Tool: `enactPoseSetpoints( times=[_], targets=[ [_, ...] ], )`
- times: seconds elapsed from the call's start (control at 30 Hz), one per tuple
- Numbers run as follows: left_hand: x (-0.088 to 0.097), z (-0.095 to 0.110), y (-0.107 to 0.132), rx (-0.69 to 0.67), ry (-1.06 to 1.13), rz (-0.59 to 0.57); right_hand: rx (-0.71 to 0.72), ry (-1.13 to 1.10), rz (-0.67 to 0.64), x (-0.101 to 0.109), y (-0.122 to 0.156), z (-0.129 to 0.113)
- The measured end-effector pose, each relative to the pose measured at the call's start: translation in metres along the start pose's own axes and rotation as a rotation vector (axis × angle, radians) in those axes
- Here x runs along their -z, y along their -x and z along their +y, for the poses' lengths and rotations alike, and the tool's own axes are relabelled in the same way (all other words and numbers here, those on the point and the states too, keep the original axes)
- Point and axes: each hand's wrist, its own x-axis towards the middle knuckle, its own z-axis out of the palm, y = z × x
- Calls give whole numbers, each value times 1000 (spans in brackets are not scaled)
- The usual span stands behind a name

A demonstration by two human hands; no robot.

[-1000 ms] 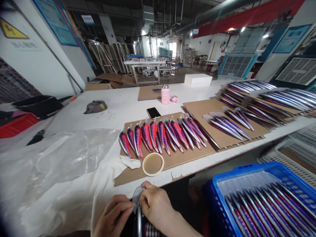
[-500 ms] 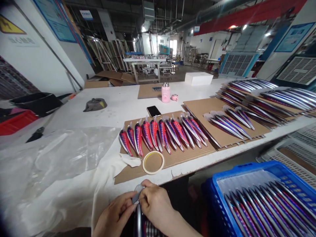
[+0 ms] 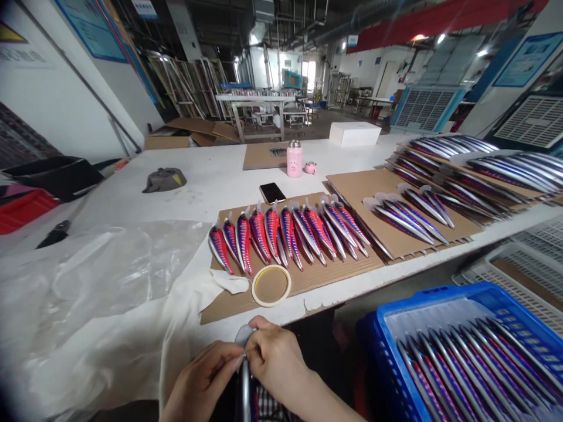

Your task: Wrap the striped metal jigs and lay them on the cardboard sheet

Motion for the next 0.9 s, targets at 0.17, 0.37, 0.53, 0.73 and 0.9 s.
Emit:
enactPoseSetpoints(
  times=[0.17, 0.37, 0.53, 0.73, 0.9],
  targets=[
    [1, 2, -3, 18, -66, 4, -1, -24, -9, -1, 1, 2],
    [4, 9, -8, 55, -192, -40, -31, -13, -45, 1, 1, 1],
    [2, 12, -8, 6, -234, -11, -12, -1, -137, 10, -2, -1],
    [5, 7, -5, -141, -272, 35, -26, 16, -49, 1, -2, -1],
    [4, -8, -4, -225, -290, 157, 21, -30, -5, -4, 2, -1]
  ],
)
